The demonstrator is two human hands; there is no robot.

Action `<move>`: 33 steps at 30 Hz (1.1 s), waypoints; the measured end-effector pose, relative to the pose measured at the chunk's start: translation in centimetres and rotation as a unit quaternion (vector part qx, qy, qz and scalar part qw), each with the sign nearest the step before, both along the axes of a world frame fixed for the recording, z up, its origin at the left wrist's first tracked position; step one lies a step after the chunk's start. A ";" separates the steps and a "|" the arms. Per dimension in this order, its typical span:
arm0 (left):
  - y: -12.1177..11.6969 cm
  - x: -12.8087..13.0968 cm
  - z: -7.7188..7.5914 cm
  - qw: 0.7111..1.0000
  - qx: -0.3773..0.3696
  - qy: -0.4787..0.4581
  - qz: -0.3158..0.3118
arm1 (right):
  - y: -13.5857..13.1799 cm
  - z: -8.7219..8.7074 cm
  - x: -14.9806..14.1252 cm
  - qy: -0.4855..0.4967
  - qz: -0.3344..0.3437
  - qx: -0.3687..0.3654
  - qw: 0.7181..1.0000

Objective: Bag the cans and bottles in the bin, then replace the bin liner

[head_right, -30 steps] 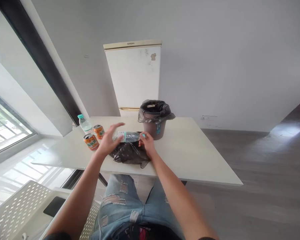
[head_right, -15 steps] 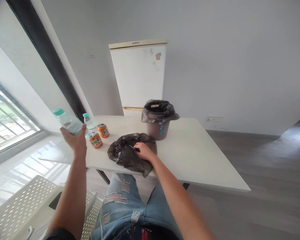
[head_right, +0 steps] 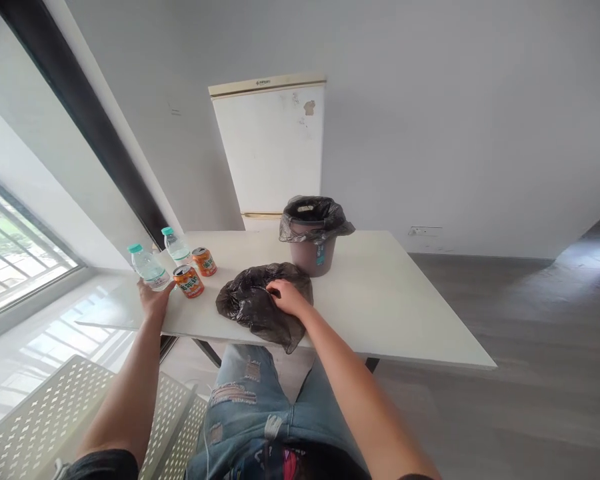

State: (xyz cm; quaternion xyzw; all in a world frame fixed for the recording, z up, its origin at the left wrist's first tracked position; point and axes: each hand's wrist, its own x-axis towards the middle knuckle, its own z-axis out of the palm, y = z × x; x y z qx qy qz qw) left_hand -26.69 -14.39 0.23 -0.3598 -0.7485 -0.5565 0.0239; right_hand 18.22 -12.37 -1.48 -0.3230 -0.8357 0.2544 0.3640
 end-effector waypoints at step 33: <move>0.1 28.2 0.8 0.883 0.089 -0.121 -0.444 | 0.5 0.6 1.3 0.204 -0.047 -0.102 0.972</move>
